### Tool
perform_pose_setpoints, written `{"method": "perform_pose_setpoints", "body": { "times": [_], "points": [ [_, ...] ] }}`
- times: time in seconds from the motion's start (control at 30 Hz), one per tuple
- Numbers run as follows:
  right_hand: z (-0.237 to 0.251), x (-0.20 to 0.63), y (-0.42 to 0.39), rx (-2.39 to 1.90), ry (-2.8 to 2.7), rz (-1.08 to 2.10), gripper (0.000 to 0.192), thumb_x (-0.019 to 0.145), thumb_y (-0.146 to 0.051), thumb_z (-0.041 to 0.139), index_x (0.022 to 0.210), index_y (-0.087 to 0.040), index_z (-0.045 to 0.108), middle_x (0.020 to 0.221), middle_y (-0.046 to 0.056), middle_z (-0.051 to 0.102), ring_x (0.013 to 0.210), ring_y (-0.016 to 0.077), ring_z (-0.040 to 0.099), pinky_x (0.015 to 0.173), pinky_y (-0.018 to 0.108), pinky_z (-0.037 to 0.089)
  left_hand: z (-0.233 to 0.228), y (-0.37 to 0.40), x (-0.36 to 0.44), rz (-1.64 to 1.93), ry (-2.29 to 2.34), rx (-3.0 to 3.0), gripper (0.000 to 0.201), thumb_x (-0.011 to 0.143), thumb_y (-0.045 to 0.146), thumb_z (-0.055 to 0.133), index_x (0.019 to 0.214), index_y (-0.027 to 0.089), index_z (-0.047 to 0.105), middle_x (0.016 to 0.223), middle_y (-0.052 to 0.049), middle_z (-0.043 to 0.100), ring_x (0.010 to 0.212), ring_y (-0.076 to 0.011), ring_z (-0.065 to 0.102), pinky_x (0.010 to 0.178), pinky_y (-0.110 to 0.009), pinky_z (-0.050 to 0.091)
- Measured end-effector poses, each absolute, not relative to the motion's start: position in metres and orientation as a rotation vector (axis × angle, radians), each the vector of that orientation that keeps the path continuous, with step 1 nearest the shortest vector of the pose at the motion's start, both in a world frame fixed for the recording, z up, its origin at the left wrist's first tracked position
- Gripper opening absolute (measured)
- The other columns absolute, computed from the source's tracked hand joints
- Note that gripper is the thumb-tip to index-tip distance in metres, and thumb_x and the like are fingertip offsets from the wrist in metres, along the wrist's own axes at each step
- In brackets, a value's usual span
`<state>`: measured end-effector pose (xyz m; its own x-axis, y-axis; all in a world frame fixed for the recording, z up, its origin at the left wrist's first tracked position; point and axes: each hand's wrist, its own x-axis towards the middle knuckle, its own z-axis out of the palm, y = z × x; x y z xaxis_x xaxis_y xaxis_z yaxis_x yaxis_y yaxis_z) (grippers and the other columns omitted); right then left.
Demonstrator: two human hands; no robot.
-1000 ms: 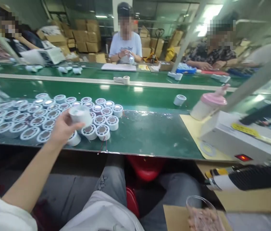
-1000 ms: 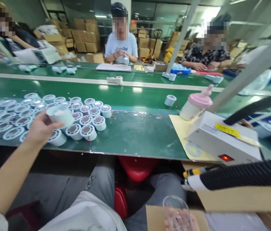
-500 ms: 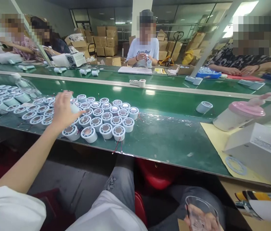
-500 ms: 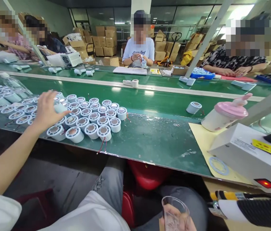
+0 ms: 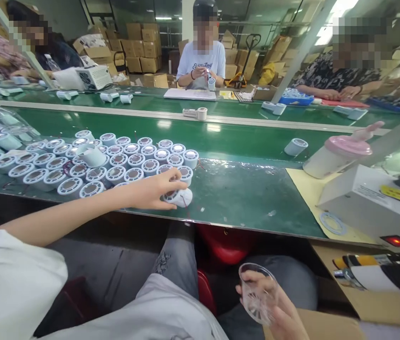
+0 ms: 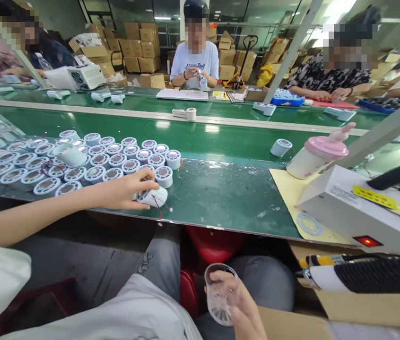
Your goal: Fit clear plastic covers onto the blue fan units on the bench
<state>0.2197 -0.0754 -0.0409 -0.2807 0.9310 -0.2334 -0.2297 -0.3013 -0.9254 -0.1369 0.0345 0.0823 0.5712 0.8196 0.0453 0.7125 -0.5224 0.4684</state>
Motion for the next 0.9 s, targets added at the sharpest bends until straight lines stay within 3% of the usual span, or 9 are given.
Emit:
{"method": "perform_pose_setpoints", "body": {
  "times": [0.07, 0.17, 0.27, 0.37, 0.47, 0.57, 0.67, 0.77, 0.9],
  "points": [
    [-0.037, 0.213, -0.073, -1.043, -1.420, 1.511, 0.029, 0.079, -0.046, 0.062, 0.099, -0.026, 0.069, 0.115, 0.013, 0.060, 0.106, 0.0324, 0.061, 0.086, 0.044, 0.054, 0.071, 0.019, -0.116, 0.564, 1.251, 1.862, 0.035, 0.080, 0.042, 0.057, 0.106, 0.019, 0.054, 0.094, -0.007, 0.057, 0.074, -0.0167, 0.056, 0.060, -0.026, 0.048],
    [-0.025, 0.199, -0.067, -1.061, -2.019, 0.895, 0.041, 0.082, -0.024, 0.058, 0.123, -0.028, 0.060, 0.122, 0.014, 0.052, 0.110, 0.0302, 0.057, 0.089, 0.044, 0.052, 0.040, 0.002, -0.077, 0.514, 1.079, 1.054, 0.043, 0.085, 0.057, 0.036, 0.092, 0.017, 0.050, 0.064, -0.001, 0.054, 0.046, -0.0117, 0.049, 0.035, -0.019, 0.034],
    [-0.011, 0.185, -0.059, -1.097, -2.287, 0.321, 0.054, 0.080, -0.014, 0.055, 0.132, -0.031, 0.054, 0.126, 0.015, 0.048, 0.108, 0.0307, 0.055, 0.084, 0.045, 0.054, 0.014, -0.005, -0.043, 0.284, 0.897, 0.775, 0.049, 0.083, 0.062, 0.042, 0.090, 0.015, 0.054, 0.063, -0.001, 0.057, 0.039, -0.0093, 0.045, 0.032, -0.019, 0.033],
    [-0.004, 0.182, -0.053, -1.256, -2.364, 0.079, 0.053, 0.078, -0.009, 0.054, 0.128, -0.029, 0.057, 0.132, 0.016, 0.046, 0.108, 0.0335, 0.052, 0.082, 0.048, 0.054, 0.007, -0.005, -0.024, 0.167, 0.821, 0.950, 0.038, 0.083, 0.052, 0.052, 0.096, 0.017, 0.059, 0.072, 0.000, 0.057, 0.046, -0.0084, 0.048, 0.036, -0.019, 0.038],
    [-0.005, 0.187, -0.050, -1.373, -2.351, 0.168, 0.042, 0.075, -0.005, 0.054, 0.110, -0.023, 0.066, 0.130, 0.015, 0.049, 0.107, 0.0313, 0.052, 0.077, 0.043, 0.056, 0.012, -0.005, -0.015, 0.231, 0.891, 1.472, 0.028, 0.085, 0.042, 0.053, 0.097, 0.019, 0.063, 0.087, -0.002, 0.058, 0.069, -0.0128, 0.056, 0.055, -0.022, 0.047],
    [-0.007, 0.194, -0.050, -1.399, -2.305, 0.348, 0.029, 0.072, 0.000, 0.055, 0.088, -0.021, 0.067, 0.123, 0.013, 0.053, 0.108, 0.0290, 0.053, 0.077, 0.040, 0.056, 0.015, -0.009, -0.010, 0.337, 0.947, 1.927, 0.022, 0.084, 0.032, 0.056, 0.099, 0.020, 0.066, 0.097, -0.004, 0.057, 0.086, -0.0170, 0.056, 0.077, -0.028, 0.046],
    [-0.005, 0.197, -0.051, -1.391, -2.269, 0.588, 0.016, 0.072, -0.005, 0.063, 0.077, -0.021, 0.063, 0.120, 0.010, 0.055, 0.105, 0.0268, 0.056, 0.080, 0.041, 0.054, 0.011, -0.012, -0.008, 0.417, 0.973, 1.996, 0.024, 0.081, 0.032, 0.062, 0.101, 0.020, 0.063, 0.096, -0.004, 0.057, 0.084, -0.0164, 0.055, 0.074, -0.028, 0.043],
    [0.001, 0.200, -0.051, -1.333, -2.102, 0.892, 0.008, 0.078, -0.021, 0.068, 0.075, -0.021, 0.060, 0.116, 0.009, 0.056, 0.105, 0.0241, 0.058, 0.086, 0.039, 0.051, 0.003, -0.011, -0.008, 0.518, 0.994, 1.935, 0.047, 0.069, 0.042, 0.074, 0.108, 0.019, 0.059, 0.100, -0.005, 0.058, 0.086, -0.0179, 0.055, 0.072, -0.027, 0.043],
    [0.005, 0.204, -0.051, -1.350, -1.841, 1.049, 0.022, 0.087, -0.028, 0.059, 0.066, -0.021, 0.062, 0.101, 0.008, 0.061, 0.097, 0.0223, 0.061, 0.087, 0.037, 0.049, -0.005, -0.014, -0.009, 0.534, 0.936, 1.906, 0.067, 0.059, 0.051, 0.080, 0.116, 0.024, 0.060, 0.099, -0.005, 0.053, 0.087, -0.0190, 0.054, 0.073, -0.030, 0.045]
  ]
}}
